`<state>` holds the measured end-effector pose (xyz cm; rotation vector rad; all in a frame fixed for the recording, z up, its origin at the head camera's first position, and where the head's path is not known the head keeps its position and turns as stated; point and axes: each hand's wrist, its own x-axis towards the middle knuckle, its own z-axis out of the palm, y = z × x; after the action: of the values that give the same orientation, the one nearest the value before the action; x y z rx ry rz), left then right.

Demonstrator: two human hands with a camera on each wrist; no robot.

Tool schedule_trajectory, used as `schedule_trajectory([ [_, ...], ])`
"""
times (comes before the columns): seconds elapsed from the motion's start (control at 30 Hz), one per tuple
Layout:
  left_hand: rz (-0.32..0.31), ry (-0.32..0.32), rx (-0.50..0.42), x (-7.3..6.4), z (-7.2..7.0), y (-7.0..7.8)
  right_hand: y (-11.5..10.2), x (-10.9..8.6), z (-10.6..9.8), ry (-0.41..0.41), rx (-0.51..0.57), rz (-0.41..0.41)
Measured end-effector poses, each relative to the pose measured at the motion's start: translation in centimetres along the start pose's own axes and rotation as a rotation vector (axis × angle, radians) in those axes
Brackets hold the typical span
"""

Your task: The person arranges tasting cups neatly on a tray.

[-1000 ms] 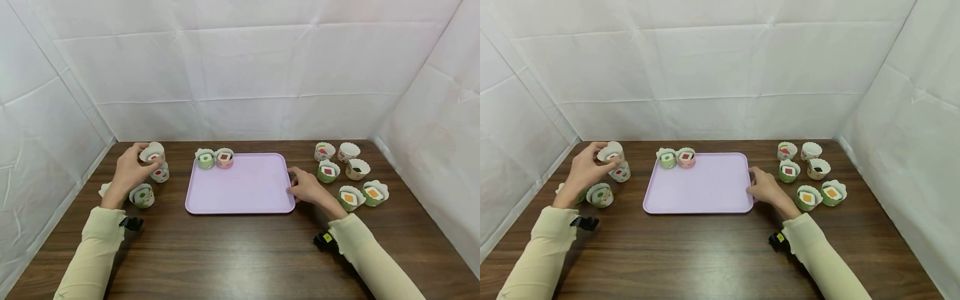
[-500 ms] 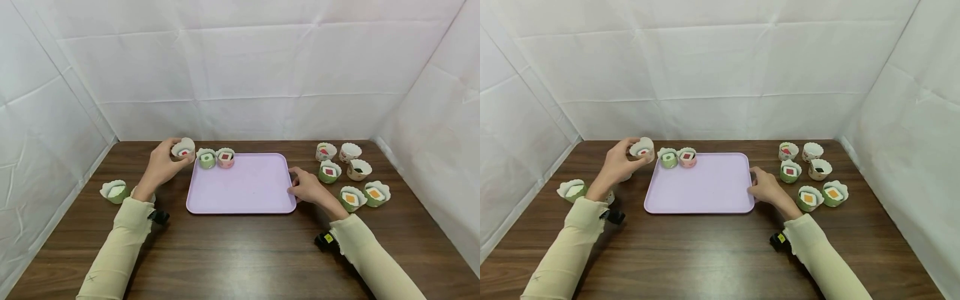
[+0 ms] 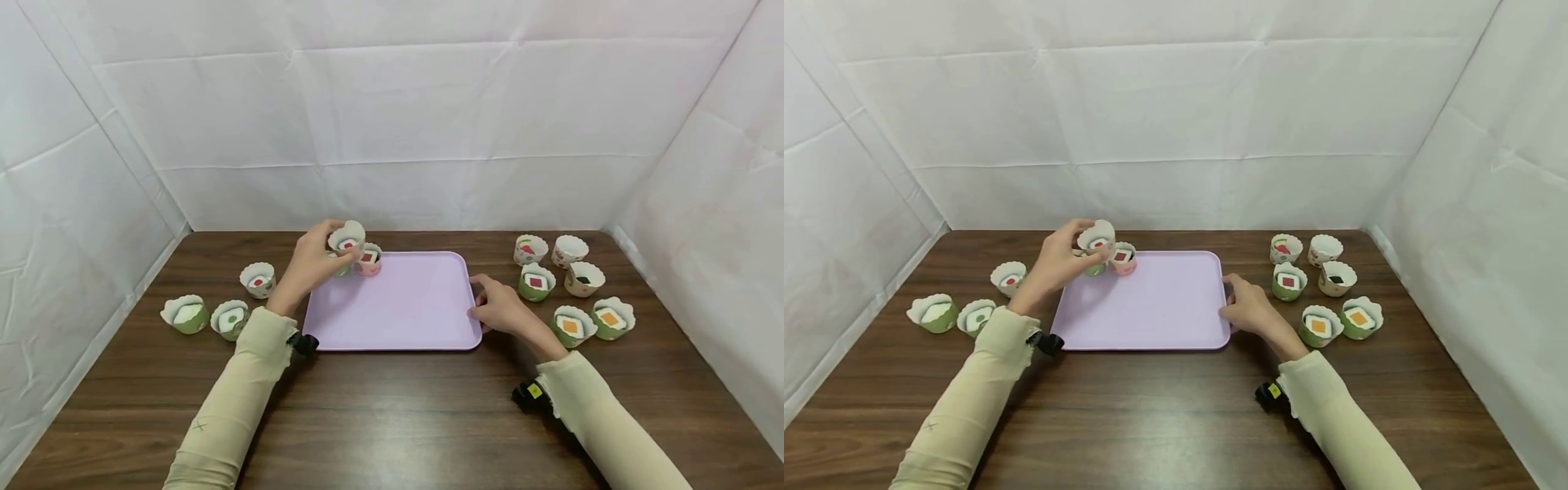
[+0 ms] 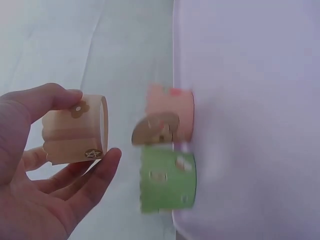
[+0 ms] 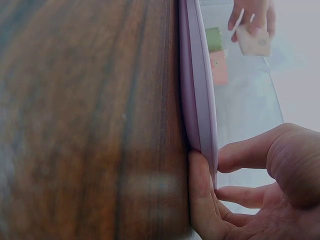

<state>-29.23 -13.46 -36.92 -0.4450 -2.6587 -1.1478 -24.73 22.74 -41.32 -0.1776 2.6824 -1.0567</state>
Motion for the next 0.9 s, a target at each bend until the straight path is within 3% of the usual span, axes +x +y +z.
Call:
schedule_trajectory([
  [0.5, 0.033, -0.095, 0.022, 2.6, 3.6, 3.2, 0.0, 0.1, 0.0, 0.002, 0.011, 0.008],
  [0.73, 0.068, -0.19, 0.157, 4.3, 5.0, 3.9, 0.0, 0.0, 0.0, 0.003, 0.008, 0.007],
  [0.9, 0.099, -0.212, 0.246, 5.1, 6.0, 3.7, 0.0, 0.0, 0.2, -0.001, 0.014, 0.002],
])
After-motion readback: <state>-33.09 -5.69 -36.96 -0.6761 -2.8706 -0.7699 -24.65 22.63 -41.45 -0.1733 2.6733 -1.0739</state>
